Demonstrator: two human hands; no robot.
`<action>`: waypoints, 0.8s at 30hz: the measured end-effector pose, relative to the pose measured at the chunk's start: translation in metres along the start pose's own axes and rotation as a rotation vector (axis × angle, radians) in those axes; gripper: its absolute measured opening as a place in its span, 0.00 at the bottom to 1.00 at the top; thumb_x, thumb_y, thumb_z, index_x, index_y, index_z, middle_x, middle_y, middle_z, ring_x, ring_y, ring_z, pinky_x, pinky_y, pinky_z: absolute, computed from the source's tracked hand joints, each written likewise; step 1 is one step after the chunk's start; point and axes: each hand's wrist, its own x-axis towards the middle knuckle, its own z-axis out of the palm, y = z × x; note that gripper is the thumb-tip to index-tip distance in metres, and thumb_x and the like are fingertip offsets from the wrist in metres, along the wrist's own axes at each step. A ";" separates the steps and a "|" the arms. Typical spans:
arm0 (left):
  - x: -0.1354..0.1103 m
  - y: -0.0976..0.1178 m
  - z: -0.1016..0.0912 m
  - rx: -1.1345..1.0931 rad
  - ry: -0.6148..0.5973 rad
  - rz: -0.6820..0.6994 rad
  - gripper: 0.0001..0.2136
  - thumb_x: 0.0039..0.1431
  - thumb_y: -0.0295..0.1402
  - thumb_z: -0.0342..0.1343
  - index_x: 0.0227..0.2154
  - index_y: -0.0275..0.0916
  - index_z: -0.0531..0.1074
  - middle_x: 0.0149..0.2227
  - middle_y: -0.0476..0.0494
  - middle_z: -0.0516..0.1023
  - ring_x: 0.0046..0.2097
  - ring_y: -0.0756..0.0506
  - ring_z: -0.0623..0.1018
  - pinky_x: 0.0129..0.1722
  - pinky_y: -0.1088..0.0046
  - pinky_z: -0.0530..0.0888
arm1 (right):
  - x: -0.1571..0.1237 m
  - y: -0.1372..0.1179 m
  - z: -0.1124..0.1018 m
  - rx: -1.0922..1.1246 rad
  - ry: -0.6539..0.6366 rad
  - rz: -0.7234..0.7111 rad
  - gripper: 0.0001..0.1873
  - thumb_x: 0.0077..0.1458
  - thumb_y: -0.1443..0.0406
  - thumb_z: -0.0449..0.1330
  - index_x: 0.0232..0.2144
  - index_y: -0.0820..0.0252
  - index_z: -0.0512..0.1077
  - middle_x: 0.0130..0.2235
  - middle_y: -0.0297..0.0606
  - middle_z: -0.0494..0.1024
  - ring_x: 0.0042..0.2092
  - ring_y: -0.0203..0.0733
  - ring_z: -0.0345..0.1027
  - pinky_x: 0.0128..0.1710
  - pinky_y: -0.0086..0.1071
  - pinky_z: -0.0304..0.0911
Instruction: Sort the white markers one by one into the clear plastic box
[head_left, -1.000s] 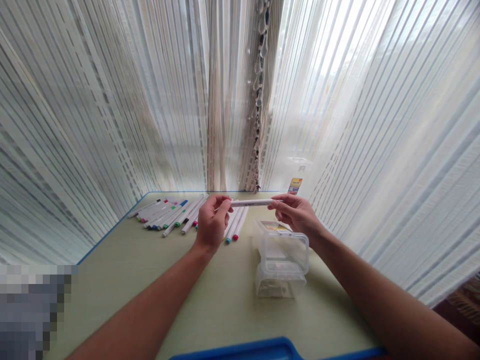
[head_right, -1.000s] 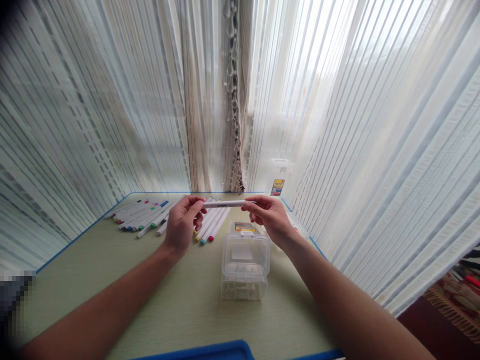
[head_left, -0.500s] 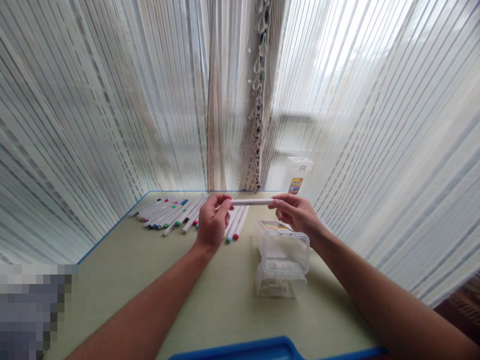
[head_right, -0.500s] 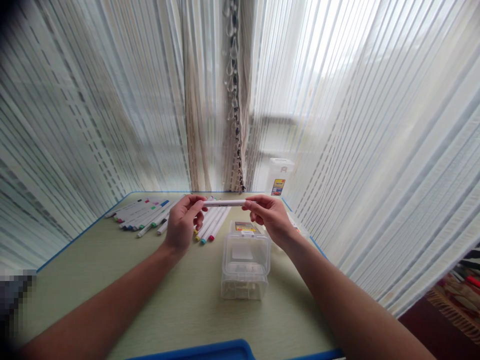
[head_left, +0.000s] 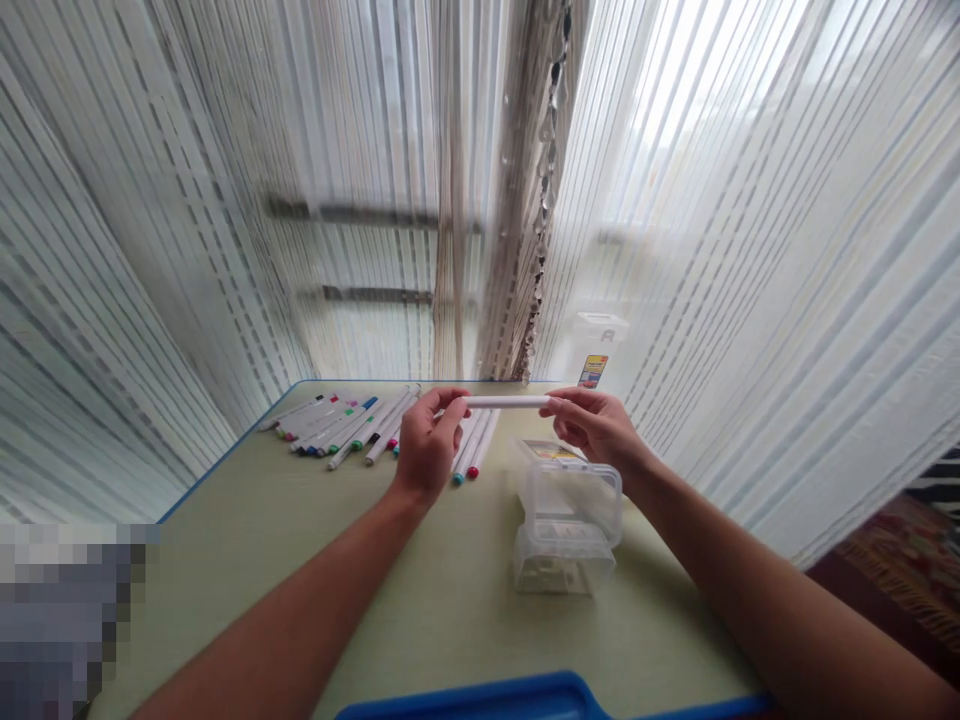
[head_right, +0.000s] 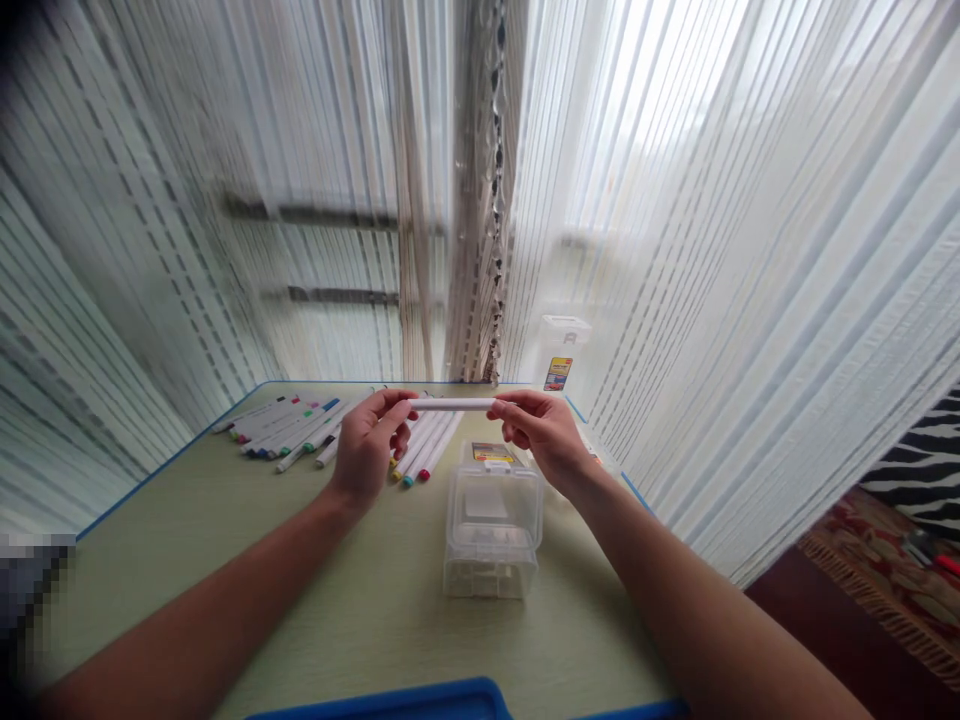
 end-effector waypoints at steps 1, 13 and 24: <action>0.000 0.000 0.000 -0.001 -0.004 -0.002 0.11 0.54 0.35 0.60 0.36 0.33 0.75 0.27 0.50 0.71 0.18 0.56 0.63 0.15 0.78 0.58 | 0.000 0.000 0.000 0.009 -0.002 -0.004 0.14 0.43 0.56 0.74 0.30 0.59 0.81 0.27 0.38 0.79 0.21 0.30 0.59 0.19 0.29 0.45; 0.001 -0.006 -0.002 0.098 0.008 0.066 0.11 0.52 0.37 0.63 0.34 0.35 0.75 0.27 0.49 0.73 0.20 0.55 0.65 0.17 0.78 0.61 | 0.000 0.001 0.000 0.041 -0.005 -0.013 0.15 0.41 0.58 0.76 0.31 0.58 0.81 0.22 0.33 0.75 0.20 0.30 0.58 0.18 0.29 0.44; 0.003 -0.010 -0.004 0.165 0.012 0.089 0.13 0.53 0.40 0.63 0.36 0.36 0.75 0.30 0.46 0.75 0.23 0.54 0.69 0.19 0.78 0.64 | -0.001 -0.001 0.002 0.071 -0.011 -0.001 0.15 0.40 0.59 0.76 0.32 0.58 0.82 0.24 0.35 0.77 0.20 0.29 0.60 0.18 0.27 0.43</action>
